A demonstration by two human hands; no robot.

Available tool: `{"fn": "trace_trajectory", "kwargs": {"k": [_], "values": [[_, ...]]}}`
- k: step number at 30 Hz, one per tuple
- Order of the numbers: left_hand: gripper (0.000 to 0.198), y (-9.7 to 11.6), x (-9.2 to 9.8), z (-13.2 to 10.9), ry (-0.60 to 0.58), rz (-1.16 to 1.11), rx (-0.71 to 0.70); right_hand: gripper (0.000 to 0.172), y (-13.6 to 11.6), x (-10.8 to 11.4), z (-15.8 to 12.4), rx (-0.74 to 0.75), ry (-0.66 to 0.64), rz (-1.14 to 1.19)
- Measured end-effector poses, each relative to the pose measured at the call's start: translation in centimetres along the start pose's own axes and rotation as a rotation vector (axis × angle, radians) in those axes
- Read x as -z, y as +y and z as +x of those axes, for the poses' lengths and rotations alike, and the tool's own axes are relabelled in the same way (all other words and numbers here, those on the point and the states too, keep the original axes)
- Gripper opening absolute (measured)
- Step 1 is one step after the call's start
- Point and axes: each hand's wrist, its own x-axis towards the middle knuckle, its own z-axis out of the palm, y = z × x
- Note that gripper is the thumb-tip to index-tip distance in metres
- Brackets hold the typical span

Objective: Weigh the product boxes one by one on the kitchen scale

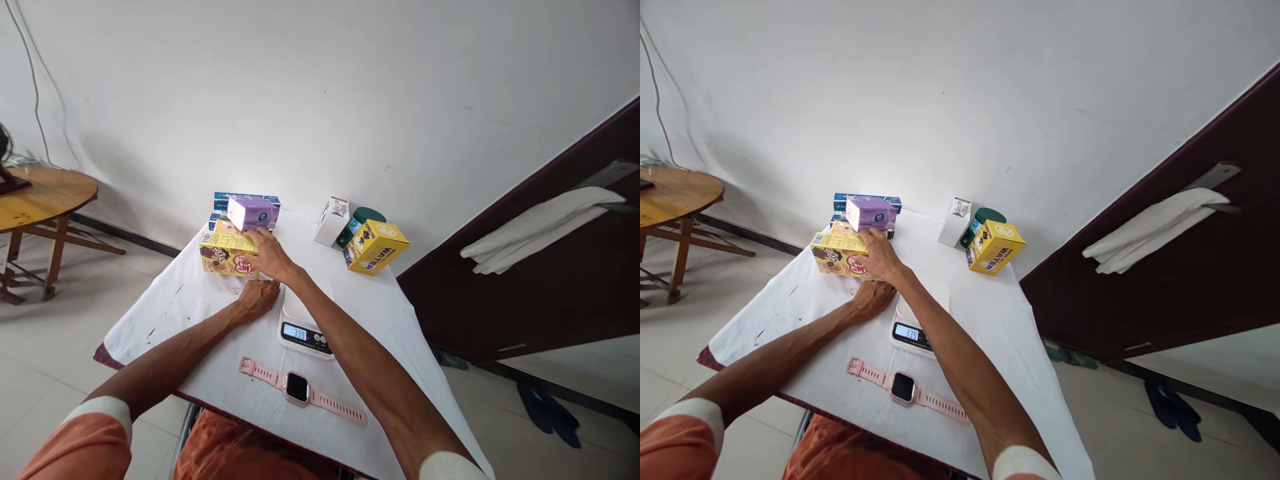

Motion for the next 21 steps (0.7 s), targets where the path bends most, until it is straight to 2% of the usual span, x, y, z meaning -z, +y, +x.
{"fn": "trace_trajectory", "kwargs": {"k": [5,8,10,13,16,18,21], "values": [[0.029,-0.5,0.0,0.2,0.007,-0.046,-0.02,0.04,1.1,-1.9,-0.3,-0.061,0.055,-0.002],[0.023,-0.9,0.4,0.3,0.022,-0.093,-0.024,0.052,1.5,-1.8,-0.9,-0.073,0.103,-0.01],[0.018,-1.3,0.7,0.4,0.031,-0.139,-0.025,0.062,2.1,-1.0,-1.6,-0.061,0.129,-0.02],[0.016,-1.9,1.3,0.7,0.044,-0.225,-0.032,0.059,4.4,1.4,-3.6,-0.062,0.192,-0.041],[0.02,-2.5,1.6,1.1,0.07,-0.311,-0.039,0.05,8.7,5.0,-6.6,-0.167,0.364,-0.096],[0.021,-2.8,1.5,1.4,0.095,-0.416,-0.021,0.056,12.1,7.5,-8.6,-0.338,0.501,-0.175],[0.022,-3.1,1.2,1.6,0.12,-0.561,0.005,0.084,16.9,10.5,-10.8,-0.694,0.706,-0.234]]}}
